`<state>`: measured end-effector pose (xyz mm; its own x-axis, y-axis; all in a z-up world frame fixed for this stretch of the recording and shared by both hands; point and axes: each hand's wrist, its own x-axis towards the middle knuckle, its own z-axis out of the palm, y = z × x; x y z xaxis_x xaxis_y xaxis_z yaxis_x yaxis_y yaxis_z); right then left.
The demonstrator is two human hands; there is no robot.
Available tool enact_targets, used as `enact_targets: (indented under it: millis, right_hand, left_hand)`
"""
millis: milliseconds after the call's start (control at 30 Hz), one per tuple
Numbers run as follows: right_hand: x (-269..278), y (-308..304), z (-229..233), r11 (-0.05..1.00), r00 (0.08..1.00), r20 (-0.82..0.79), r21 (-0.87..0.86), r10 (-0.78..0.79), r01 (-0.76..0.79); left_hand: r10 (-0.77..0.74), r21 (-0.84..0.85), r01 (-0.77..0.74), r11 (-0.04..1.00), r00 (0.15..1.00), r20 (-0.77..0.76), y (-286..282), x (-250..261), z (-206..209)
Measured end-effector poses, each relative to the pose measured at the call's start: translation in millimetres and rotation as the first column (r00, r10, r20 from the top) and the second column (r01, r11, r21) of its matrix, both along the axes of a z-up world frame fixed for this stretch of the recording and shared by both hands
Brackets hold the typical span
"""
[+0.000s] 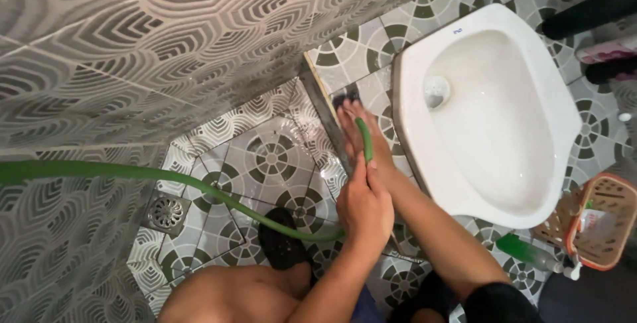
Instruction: Scrubbing the surfaces and rinsing the interior of a squat toilet using a sponge and a water hose.
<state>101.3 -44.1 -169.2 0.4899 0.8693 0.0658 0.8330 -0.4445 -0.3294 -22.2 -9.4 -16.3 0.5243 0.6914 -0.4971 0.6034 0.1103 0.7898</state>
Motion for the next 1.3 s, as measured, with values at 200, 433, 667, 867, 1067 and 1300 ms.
enact_targets:
  millis: [200,433,667,867,1067,1300]
  right_hand:
    - [-39.1,-85.7,-37.0,0.984,0.981,-0.145,-0.137,-0.131,0.111]
    - [-62.0,-138.2,-24.1,0.968,0.98,-0.092,-0.193,-0.177,0.157]
    - [-77.0,-185.2,-13.2,0.974,0.97,-0.171,-0.176,-0.173,0.143]
    - [-99.8,-205.9,25.0,0.984,0.979,-0.15,-0.131,-0.139,0.12]
    - [-84.5,-211.8,-8.0,0.993,0.993,-0.088,-0.097,-0.083,0.074]
    - [-48.4,-142.4,-22.7,0.979,0.998,-0.017,-0.196,-0.058,0.054]
  left_hand:
    - [-0.071,-0.02,0.071,0.997,0.997,-0.039,-10.4,-0.9,-11.9]
    - [-0.163,-0.1,0.163,0.982,0.987,0.004,-15.0,-3.3,2.5]
    - [-0.314,0.012,0.314,0.949,0.949,0.028,-46.3,-5.7,-26.7]
    - [-0.497,-0.041,0.495,0.868,0.862,-0.099,-51.7,-4.0,-19.3]
    - [-0.477,-0.002,0.478,0.878,0.875,-0.084,-53.2,-5.2,-22.8]
    - [-0.46,-0.005,0.461,0.887,0.884,-0.083,-36.5,-3.7,-18.5]
